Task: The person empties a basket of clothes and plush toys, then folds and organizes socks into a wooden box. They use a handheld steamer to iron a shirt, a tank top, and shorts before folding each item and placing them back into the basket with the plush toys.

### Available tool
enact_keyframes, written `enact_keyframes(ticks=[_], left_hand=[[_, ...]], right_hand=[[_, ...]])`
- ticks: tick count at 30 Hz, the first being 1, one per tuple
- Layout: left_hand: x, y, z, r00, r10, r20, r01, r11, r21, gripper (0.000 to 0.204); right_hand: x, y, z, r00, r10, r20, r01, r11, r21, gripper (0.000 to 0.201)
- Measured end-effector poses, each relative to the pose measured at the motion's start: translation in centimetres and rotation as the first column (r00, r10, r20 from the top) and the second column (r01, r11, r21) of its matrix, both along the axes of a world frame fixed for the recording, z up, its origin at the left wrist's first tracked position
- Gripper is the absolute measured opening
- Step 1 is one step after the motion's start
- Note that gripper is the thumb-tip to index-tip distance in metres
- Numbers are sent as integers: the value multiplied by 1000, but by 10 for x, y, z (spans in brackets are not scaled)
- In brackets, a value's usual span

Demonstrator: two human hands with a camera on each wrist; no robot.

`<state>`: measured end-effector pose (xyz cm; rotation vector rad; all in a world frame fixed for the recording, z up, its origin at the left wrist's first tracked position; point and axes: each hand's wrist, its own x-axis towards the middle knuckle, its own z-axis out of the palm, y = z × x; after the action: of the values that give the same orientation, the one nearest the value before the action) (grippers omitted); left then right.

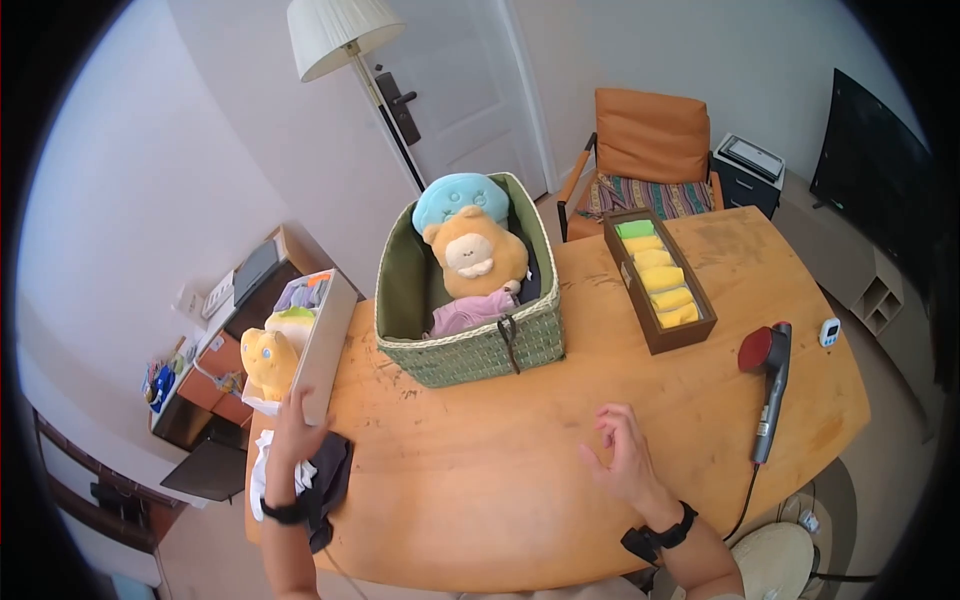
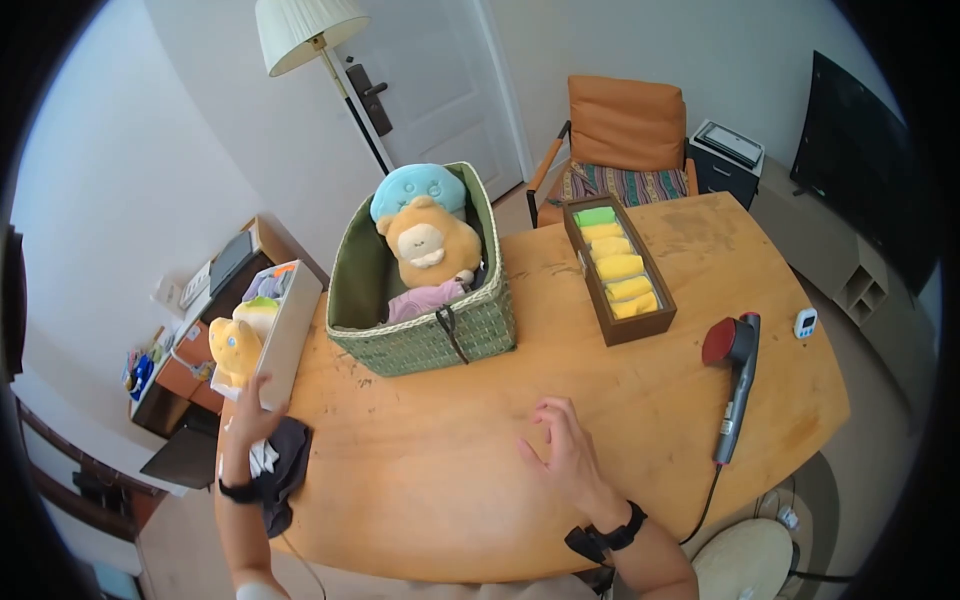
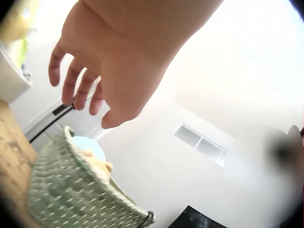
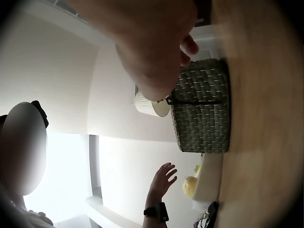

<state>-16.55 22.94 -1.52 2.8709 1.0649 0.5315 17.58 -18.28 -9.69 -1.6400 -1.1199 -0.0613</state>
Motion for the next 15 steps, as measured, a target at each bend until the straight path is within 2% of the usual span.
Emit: enact_keyframes(ticks=[1, 2, 3, 4, 5, 6, 7, 9, 10, 11, 12, 13, 14, 15], left_hand=[[-25, -27, -2, 932, 253, -259, -294, 946, -133, 85], [-43, -49, -10, 808, 400, -433, -483, 870, -97, 87], [-112, -37, -72, 796, 416, -441, -507, 855, -107, 87], [-150, -27, -121, 808, 445, -387, -514, 853, -91, 87], [-127, -38, -126, 816, 474, -332, -522, 850, -71, 86], [-126, -57, -114, 846, 465, -262, -504, 857, -107, 73], [-130, -61, -115, 832, 489, -261, -530, 840, -117, 73], [-141, -71, -116, 889, 426, -170, -441, 895, -66, 60], [-122, -75, -103, 904, 413, -113, -420, 906, -57, 48], [-118, -79, -93, 919, 384, -82, -389, 920, -53, 43], [-118, -77, -82, 908, 394, -142, -410, 906, -109, 38], [-127, -66, -85, 896, 432, -107, -441, 892, -96, 38], [-128, -65, -77, 899, 438, -11, -437, 899, 36, 46], [-130, -59, -67, 846, 528, -73, -519, 847, 115, 56]], right_hand=[[-3, -3, 2, 999, 26, -24, -27, 998, -54, 39], [-4, -4, 3, 999, 44, -22, -46, 997, -65, 39], [-8, -3, 3, 999, 52, -14, -53, 996, -69, 40], [-11, -2, 3, 998, 65, -4, -65, 995, -71, 40], [-14, -1, 3, 995, 98, -8, -98, 992, -80, 40], [-16, -2, 3, 995, 104, -10, -104, 991, -88, 41], [-15, -1, 3, 994, 111, -7, -112, 989, -97, 41], [-16, 1, -2, 991, 134, 16, -132, 986, -98, 41], [-17, -1, -4, 992, 119, 28, -116, 989, -92, 40], [-19, 1, -7, 982, 187, 34, -184, 979, -83, 40], [-20, -3, -10, 987, 162, 6, -161, 982, -98, 39], [-22, -4, -9, 992, 127, -25, -129, 984, -120, 38], [-23, -1, -6, 984, 173, -33, -176, 977, -117, 38], [-24, -1, -3, 987, 159, -33, -162, 980, -113, 36]])
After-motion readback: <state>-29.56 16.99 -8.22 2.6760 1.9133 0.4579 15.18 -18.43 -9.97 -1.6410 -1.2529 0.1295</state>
